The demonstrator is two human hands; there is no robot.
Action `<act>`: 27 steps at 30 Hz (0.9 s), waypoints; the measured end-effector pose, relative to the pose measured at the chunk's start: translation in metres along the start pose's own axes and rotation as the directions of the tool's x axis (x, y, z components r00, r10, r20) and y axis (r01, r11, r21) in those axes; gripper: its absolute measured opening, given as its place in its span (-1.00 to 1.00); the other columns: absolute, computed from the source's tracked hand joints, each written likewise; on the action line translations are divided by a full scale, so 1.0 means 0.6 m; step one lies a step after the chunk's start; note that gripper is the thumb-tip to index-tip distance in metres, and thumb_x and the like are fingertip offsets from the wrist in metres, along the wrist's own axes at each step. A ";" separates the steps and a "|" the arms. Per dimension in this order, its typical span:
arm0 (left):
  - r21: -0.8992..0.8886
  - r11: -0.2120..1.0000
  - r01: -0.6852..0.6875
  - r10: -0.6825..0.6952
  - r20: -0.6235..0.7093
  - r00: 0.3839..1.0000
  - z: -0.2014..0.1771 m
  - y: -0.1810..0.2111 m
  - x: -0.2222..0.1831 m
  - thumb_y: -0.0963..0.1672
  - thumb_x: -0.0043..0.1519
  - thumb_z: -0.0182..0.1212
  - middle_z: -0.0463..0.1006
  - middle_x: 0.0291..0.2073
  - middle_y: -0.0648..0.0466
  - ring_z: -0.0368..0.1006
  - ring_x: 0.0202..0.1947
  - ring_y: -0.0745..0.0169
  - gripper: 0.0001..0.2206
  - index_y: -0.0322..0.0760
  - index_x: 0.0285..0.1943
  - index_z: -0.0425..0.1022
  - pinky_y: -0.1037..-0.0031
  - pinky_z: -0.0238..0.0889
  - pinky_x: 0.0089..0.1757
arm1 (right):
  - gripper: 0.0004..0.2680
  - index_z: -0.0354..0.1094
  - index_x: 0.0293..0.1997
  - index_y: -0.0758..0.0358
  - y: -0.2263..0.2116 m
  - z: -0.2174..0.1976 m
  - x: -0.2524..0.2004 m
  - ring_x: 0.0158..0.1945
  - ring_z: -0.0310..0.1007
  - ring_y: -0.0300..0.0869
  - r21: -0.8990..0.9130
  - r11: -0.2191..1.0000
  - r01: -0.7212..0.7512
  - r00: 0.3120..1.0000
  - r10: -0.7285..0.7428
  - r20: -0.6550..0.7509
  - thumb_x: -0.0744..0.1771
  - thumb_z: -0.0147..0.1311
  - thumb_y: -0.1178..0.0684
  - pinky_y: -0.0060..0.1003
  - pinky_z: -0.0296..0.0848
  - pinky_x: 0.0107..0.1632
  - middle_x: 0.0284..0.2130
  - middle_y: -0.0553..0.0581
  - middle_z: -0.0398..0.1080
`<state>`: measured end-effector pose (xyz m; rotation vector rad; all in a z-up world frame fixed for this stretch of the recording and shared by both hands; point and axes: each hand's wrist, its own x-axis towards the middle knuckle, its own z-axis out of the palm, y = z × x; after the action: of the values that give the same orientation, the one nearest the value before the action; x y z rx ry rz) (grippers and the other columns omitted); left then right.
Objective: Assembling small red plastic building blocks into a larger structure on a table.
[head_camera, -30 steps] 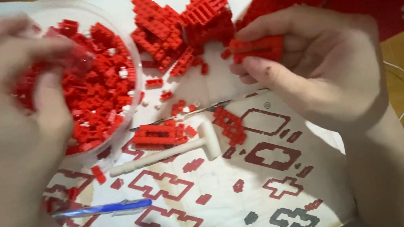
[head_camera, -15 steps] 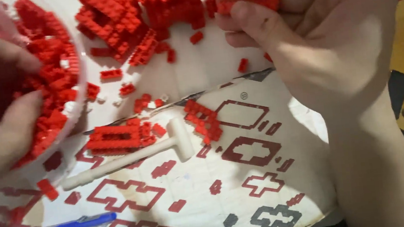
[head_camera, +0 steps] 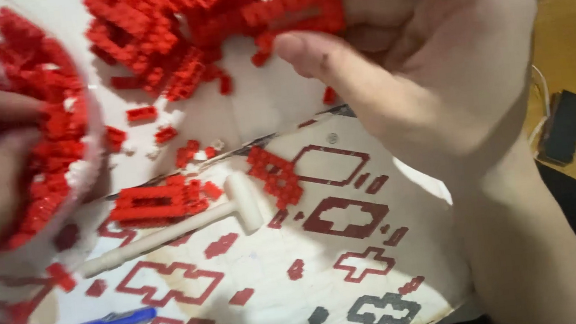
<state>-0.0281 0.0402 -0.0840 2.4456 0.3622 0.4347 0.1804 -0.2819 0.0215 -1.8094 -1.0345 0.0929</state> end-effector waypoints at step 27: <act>0.182 0.980 0.079 -0.051 -0.158 0.986 -0.081 0.212 0.072 -0.29 0.27 0.17 0.67 -0.20 -0.02 0.59 -0.20 0.10 -0.79 -0.29 0.04 0.60 0.31 0.49 -0.06 | -0.71 0.56 -0.07 0.24 0.052 0.091 0.004 0.01 0.51 0.08 -0.270 0.811 0.519 0.845 -0.441 0.302 0.24 0.06 0.45 -0.23 0.71 -0.17 0.04 0.38 0.38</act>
<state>0.0112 -0.0166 0.0413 2.5806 0.5700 0.5850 0.1742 -0.2449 -0.0290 -1.8045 -1.7429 -0.2140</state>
